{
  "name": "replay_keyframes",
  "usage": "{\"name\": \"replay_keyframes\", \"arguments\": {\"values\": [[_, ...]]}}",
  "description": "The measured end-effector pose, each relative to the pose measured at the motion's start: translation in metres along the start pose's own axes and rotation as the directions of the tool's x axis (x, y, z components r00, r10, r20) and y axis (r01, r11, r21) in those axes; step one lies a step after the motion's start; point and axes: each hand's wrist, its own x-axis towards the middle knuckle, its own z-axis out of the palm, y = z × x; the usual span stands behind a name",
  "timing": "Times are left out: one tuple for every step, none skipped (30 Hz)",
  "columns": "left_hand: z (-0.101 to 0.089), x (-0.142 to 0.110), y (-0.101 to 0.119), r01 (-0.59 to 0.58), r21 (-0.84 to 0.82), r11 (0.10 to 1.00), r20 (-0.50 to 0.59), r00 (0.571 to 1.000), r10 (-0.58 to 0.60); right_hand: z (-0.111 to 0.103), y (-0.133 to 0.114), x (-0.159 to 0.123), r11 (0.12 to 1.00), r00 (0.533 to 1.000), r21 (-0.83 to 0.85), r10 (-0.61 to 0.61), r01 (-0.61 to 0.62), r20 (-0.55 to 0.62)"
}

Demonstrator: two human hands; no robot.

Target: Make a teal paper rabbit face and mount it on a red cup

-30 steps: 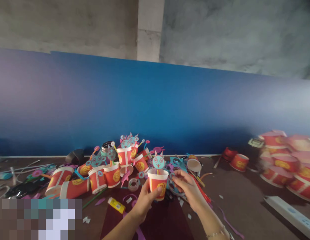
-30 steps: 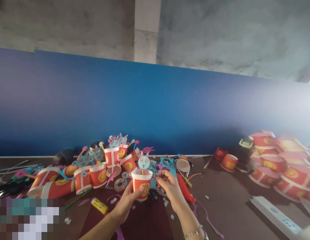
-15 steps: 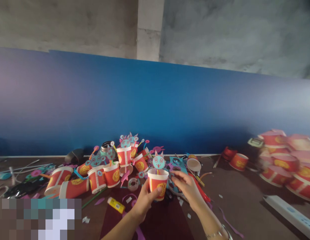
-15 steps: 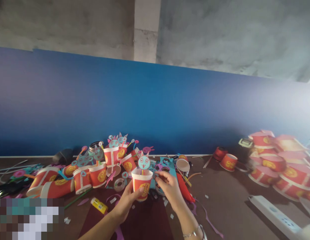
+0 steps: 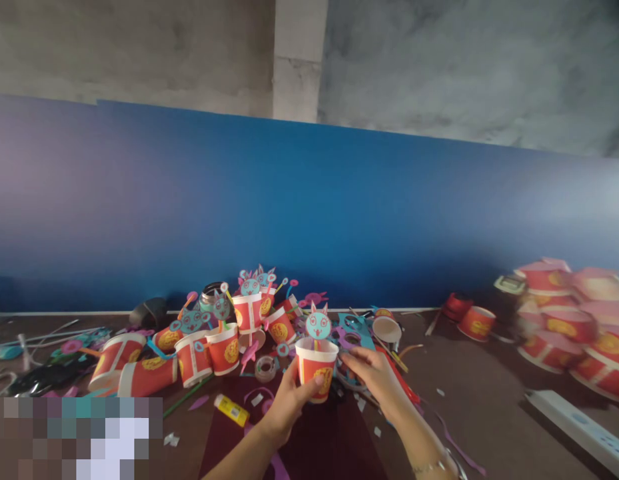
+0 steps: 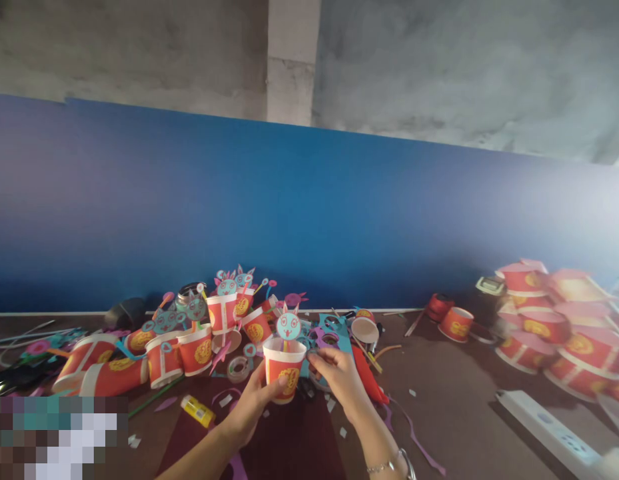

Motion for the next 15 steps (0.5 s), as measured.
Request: {"name": "replay_keyframes", "arguments": {"values": [[0.0001,-0.0001,0.0,0.0,0.001,1.0,0.001,1.0,0.0,-0.0005,-0.0013,-0.0004,1.0,1.0,-0.003,-0.001,0.001,0.012],[0.0002,-0.0002,0.0001,0.001,0.002,1.0,-0.001,1.0,-0.001,-0.0012,-0.0025,-0.0008,1.0,1.0,-0.004,-0.002,0.003,0.022],[0.0003,-0.0003,0.0002,0.004,0.004,1.0,-0.004,1.0,-0.004,-0.0019,-0.0037,-0.0011,1.0,1.0,-0.006,-0.001,0.002,0.032],[0.0004,-0.0004,0.0003,0.008,0.005,1.0,-0.007,1.0,-0.008,-0.0027,-0.0048,-0.0014,1.0,0.999,-0.011,0.001,-0.001,0.039],[0.0004,-0.0005,0.0004,0.013,0.005,1.0,-0.009,1.0,-0.013,-0.0035,-0.0057,-0.0017,1.0,0.999,-0.018,0.003,-0.002,0.049],[0.0004,-0.0006,0.0005,0.018,0.005,1.0,-0.008,1.0,-0.018,-0.0042,-0.0064,-0.0018,1.0,0.998,-0.025,0.004,-0.002,0.058],[0.0003,-0.0007,0.0005,0.02,0.004,1.0,-0.005,1.0,-0.02,-0.0048,-0.0068,-0.0019,1.0,0.998,-0.031,0.003,-0.001,0.069],[0.0002,-0.0007,0.0006,0.021,0.004,1.0,-0.002,1.0,-0.021,-0.0052,-0.0069,-0.0019,0.999,0.997,-0.034,0.001,0.001,0.079],[0.0,-0.0007,0.0006,0.019,0.003,1.0,0.002,1.0,-0.019,-0.0054,-0.0067,-0.0018,0.999,0.996,-0.031,-0.002,0.005,0.084],[-0.0002,-0.0006,0.0007,0.015,0.001,1.0,0.007,1.0,-0.015,-0.0053,-0.0062,-0.0017,1.0,0.996,-0.025,-0.004,0.006,0.085],[-0.0003,-0.0006,0.0008,0.013,-0.002,1.0,0.017,1.0,-0.013,-0.005,-0.0056,-0.0016,1.0,0.997,-0.016,-0.003,0.005,0.083],[-0.0004,-0.0005,0.0008,0.012,-0.006,1.0,0.027,1.0,-0.012,-0.0043,-0.005,-0.0015,1.0,0.997,-0.009,-0.003,0.004,0.076],[-0.0004,-0.0004,0.0009,0.011,-0.009,1.0,0.035,0.999,-0.011,-0.0034,-0.0044,-0.0015,1.0,0.998,-0.003,-0.004,0.004,0.069],[-0.0003,-0.0004,0.0009,0.011,-0.011,1.0,0.038,0.999,-0.011,-0.0023,-0.0041,-0.0017,1.0,0.998,0.001,-0.01,0.01,0.06],[-0.0002,-0.0003,0.0009,0.01,-0.013,1.0,0.036,0.999,-0.009,-0.001,-0.0042,-0.002,1.0,0.998,0.005,-0.019,0.018,0.052]]}}
